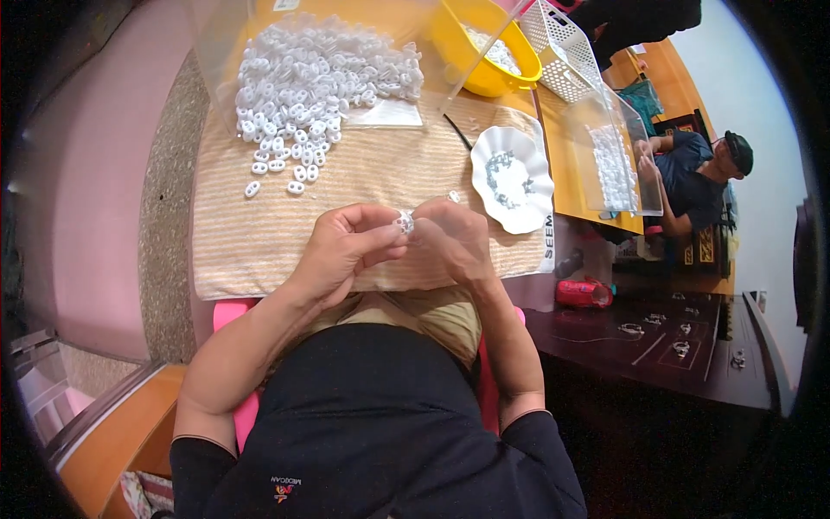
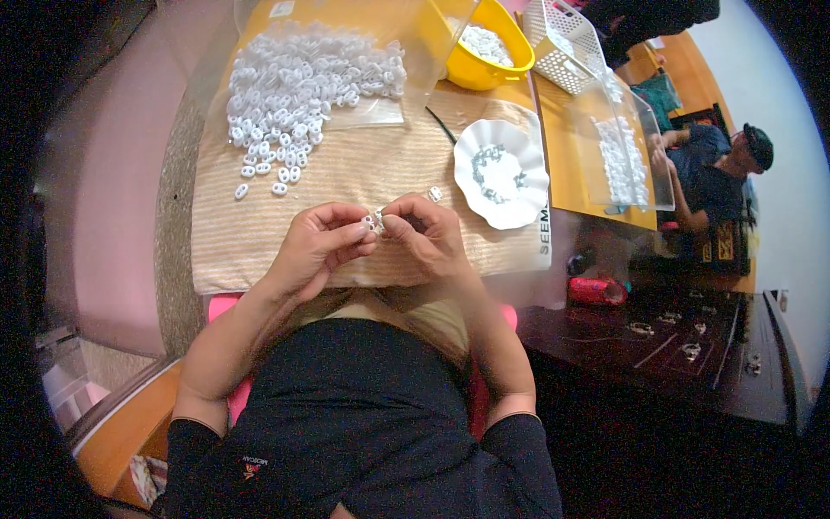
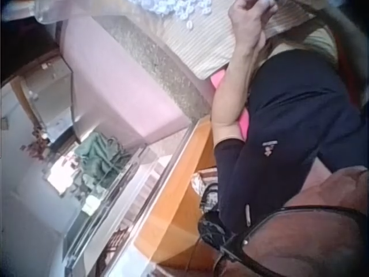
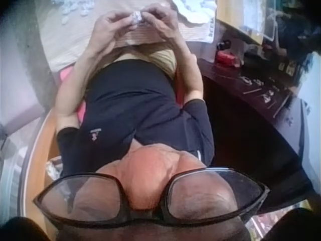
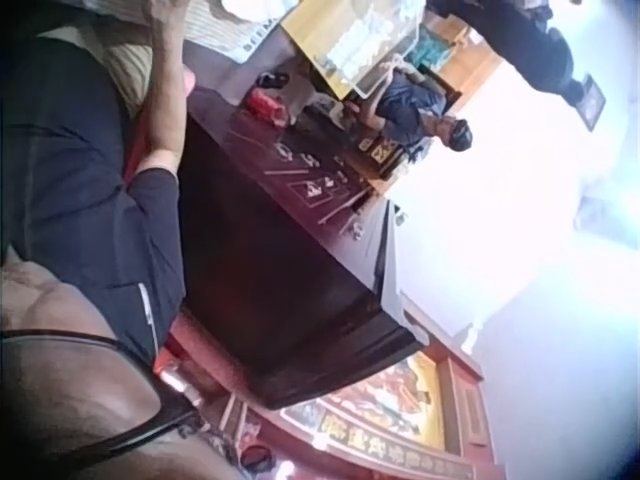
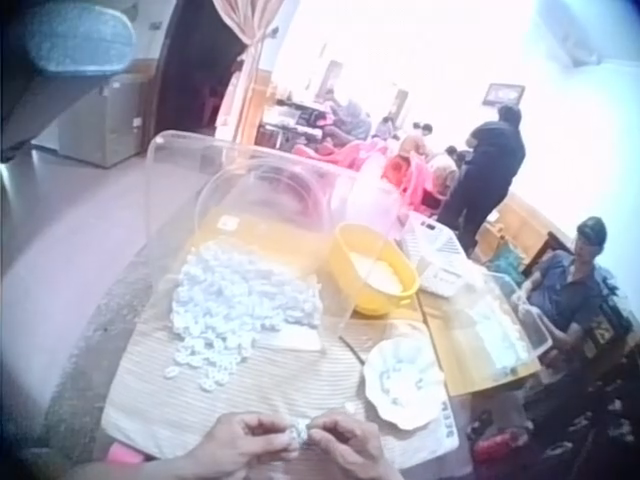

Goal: Sorting and inspecting small white plastic components on a workbench.

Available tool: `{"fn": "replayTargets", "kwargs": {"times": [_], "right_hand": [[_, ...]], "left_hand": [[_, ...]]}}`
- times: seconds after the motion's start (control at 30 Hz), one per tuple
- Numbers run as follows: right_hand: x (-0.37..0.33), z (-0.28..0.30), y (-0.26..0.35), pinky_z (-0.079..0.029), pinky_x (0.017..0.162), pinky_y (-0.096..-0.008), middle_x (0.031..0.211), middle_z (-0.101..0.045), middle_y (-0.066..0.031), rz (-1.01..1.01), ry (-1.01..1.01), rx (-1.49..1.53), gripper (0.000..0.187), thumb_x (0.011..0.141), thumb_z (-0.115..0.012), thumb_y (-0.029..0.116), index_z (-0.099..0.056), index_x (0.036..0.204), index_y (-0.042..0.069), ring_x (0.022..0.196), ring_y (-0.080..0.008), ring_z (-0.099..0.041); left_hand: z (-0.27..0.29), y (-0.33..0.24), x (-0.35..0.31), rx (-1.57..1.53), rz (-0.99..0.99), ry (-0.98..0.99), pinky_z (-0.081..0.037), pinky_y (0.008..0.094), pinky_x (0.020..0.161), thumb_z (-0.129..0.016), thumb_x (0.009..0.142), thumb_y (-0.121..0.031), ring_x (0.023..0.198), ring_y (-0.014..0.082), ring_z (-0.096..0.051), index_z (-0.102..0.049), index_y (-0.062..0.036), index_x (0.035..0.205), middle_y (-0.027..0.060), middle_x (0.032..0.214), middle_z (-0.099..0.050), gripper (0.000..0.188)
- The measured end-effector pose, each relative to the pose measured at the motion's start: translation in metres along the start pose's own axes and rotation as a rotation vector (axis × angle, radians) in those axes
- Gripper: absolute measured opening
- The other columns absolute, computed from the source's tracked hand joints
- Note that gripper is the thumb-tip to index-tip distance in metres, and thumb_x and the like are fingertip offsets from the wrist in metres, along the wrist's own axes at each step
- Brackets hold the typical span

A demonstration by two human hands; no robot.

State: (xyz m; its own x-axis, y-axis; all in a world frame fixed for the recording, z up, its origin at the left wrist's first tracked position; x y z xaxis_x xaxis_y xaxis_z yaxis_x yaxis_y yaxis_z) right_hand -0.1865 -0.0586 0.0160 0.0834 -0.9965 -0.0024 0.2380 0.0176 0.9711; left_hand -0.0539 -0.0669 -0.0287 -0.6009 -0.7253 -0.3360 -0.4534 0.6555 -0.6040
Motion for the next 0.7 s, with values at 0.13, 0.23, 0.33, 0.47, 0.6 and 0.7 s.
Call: {"fn": "replayTargets", "kwargs": {"times": [0.13, 0.23, 0.33, 0.47, 0.6, 0.7], "right_hand": [[-0.001, -0.002, -0.003, -0.047, 0.070, -0.0240, 0.082, -0.064, -0.0042, -0.039, -0.034, 0.001, 0.006, 0.087, -0.060, 0.002, -0.065, 0.090, -0.002, 0.076, -0.0102, -0.059], [-0.002, -0.003, -0.002, -0.046, 0.070, -0.0236, 0.082, -0.064, -0.0030, -0.056, -0.052, 0.030, 0.007, 0.087, -0.060, 0.002, -0.065, 0.090, -0.001, 0.076, -0.0092, -0.058], [-0.002, -0.003, -0.005, -0.047, 0.070, -0.0217, 0.082, -0.064, -0.0012, -0.012, -0.042, 0.044, 0.008, 0.088, -0.063, 0.006, -0.065, 0.093, -0.001, 0.077, -0.0073, -0.058], [-0.003, -0.006, -0.010, -0.047, 0.070, -0.0199, 0.084, -0.064, 0.0002, -0.004, -0.024, 0.065, 0.011, 0.090, -0.065, 0.009, -0.064, 0.094, -0.001, 0.078, -0.0060, -0.059], [-0.002, -0.007, -0.013, -0.047, 0.071, -0.0197, 0.084, -0.063, 0.0004, -0.001, -0.026, 0.078, 0.010, 0.090, -0.065, 0.008, -0.064, 0.094, -0.001, 0.078, -0.0057, -0.058], [-0.004, -0.006, -0.012, -0.047, 0.070, -0.0199, 0.084, -0.063, 0.0005, 0.004, -0.023, 0.087, 0.009, 0.090, -0.065, 0.008, -0.064, 0.094, -0.001, 0.078, -0.0054, -0.058]], "left_hand": [[0.001, 0.001, 0.000, -0.017, -0.005, 0.011, -0.056, 0.0258, 0.077, -0.067, 0.086, -0.004, 0.082, 0.0132, -0.065, -0.063, 0.0015, 0.100, 0.0090, 0.095, -0.067, 0.016], [0.002, 0.002, 0.001, 0.002, -0.006, 0.027, -0.058, 0.0266, 0.079, -0.063, 0.088, -0.003, 0.084, 0.0144, -0.066, -0.061, 0.0016, 0.105, 0.0093, 0.098, -0.067, 0.017], [0.001, 0.003, 0.001, -0.002, -0.007, 0.026, -0.058, 0.0269, 0.079, -0.063, 0.088, -0.002, 0.084, 0.0148, -0.066, -0.061, 0.0015, 0.105, 0.0099, 0.098, -0.067, 0.018], [0.003, 0.005, 0.002, -0.013, -0.002, 0.021, -0.058, 0.0271, 0.079, -0.063, 0.088, -0.002, 0.085, 0.0154, -0.067, -0.061, 0.0013, 0.104, 0.0106, 0.098, -0.066, 0.017], [0.004, 0.005, 0.003, -0.022, -0.006, 0.026, -0.058, 0.0273, 0.079, -0.062, 0.088, -0.001, 0.086, 0.0161, -0.067, -0.061, 0.0014, 0.104, 0.0108, 0.097, -0.066, 0.017], [0.002, 0.005, 0.002, -0.014, -0.006, 0.022, -0.058, 0.0274, 0.079, -0.063, 0.088, -0.001, 0.085, 0.0162, -0.067, -0.061, 0.0015, 0.104, 0.0106, 0.097, -0.066, 0.017]]}}
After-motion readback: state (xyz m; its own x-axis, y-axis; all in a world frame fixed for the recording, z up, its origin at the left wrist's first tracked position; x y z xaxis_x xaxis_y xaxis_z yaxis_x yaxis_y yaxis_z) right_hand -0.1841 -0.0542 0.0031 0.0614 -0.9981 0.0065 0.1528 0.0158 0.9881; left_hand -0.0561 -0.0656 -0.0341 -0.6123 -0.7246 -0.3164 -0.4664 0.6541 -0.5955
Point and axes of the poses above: each hand's wrist, its own x-axis towards the middle knuckle, its own z-axis out of the back of the hand, y = z × x, the point moved 9 cm from there along x, towards the middle knuckle
